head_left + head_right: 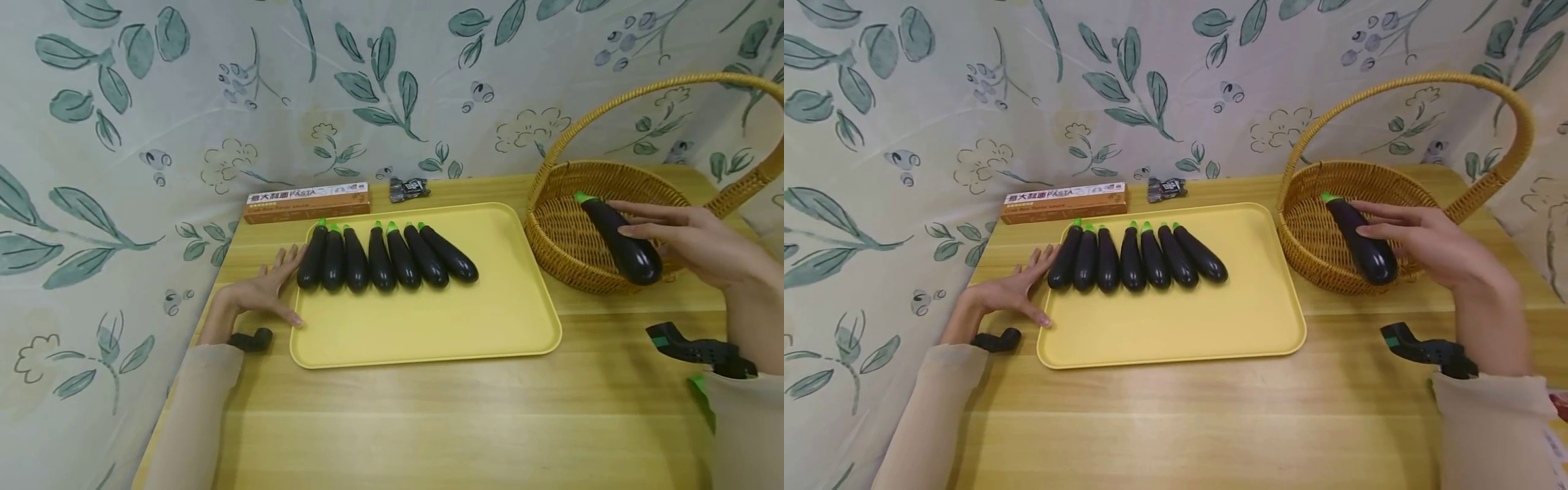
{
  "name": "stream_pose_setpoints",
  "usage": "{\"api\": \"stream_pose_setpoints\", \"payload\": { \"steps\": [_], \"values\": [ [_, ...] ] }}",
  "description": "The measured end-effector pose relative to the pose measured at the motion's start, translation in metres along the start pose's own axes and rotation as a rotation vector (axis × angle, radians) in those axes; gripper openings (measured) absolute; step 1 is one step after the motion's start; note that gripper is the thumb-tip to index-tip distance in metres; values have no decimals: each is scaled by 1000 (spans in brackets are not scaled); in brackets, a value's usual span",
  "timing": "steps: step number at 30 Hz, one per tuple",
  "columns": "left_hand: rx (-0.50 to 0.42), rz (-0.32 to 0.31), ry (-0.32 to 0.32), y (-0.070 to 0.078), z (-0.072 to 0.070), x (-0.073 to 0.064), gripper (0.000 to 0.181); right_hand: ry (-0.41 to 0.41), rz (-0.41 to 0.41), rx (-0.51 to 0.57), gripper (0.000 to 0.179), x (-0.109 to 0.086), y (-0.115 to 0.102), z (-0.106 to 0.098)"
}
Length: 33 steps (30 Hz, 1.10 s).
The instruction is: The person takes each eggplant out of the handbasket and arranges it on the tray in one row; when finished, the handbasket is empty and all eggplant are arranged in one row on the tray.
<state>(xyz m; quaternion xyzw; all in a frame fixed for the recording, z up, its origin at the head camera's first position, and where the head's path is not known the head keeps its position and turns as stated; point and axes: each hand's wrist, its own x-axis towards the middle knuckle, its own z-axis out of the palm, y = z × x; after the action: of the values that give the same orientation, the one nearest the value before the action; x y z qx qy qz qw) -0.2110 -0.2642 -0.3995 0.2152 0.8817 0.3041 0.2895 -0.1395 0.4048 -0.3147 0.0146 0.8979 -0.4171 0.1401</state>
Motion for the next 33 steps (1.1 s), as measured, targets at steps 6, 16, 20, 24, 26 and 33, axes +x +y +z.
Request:
{"api": "stream_pose_setpoints", "payload": {
  "steps": [6, 16, 20, 24, 26, 33],
  "values": [
    [-7, -4, 2, -2, 0, -3, 147, -117, -138, 13, 51, -7, -7, 7],
    [1, -5, 6, -3, 1, -5, 146, -221, -178, 44, 54, 8, -60, 56],
    [3, -2, 7, -3, 0, -4, 147, -251, -165, 72, 59, 27, -82, 84],
    [20, 3, 4, -1, -1, -1, 147, -241, -164, 57, 60, 53, -90, 105],
    [23, 4, -1, 0, -2, 1, 147, -235, -163, 54, 60, 65, -91, 112],
    [42, -23, -7, 0, -4, 2, 150, -245, -151, 58, 59, 100, -87, 133]
  ]
}}
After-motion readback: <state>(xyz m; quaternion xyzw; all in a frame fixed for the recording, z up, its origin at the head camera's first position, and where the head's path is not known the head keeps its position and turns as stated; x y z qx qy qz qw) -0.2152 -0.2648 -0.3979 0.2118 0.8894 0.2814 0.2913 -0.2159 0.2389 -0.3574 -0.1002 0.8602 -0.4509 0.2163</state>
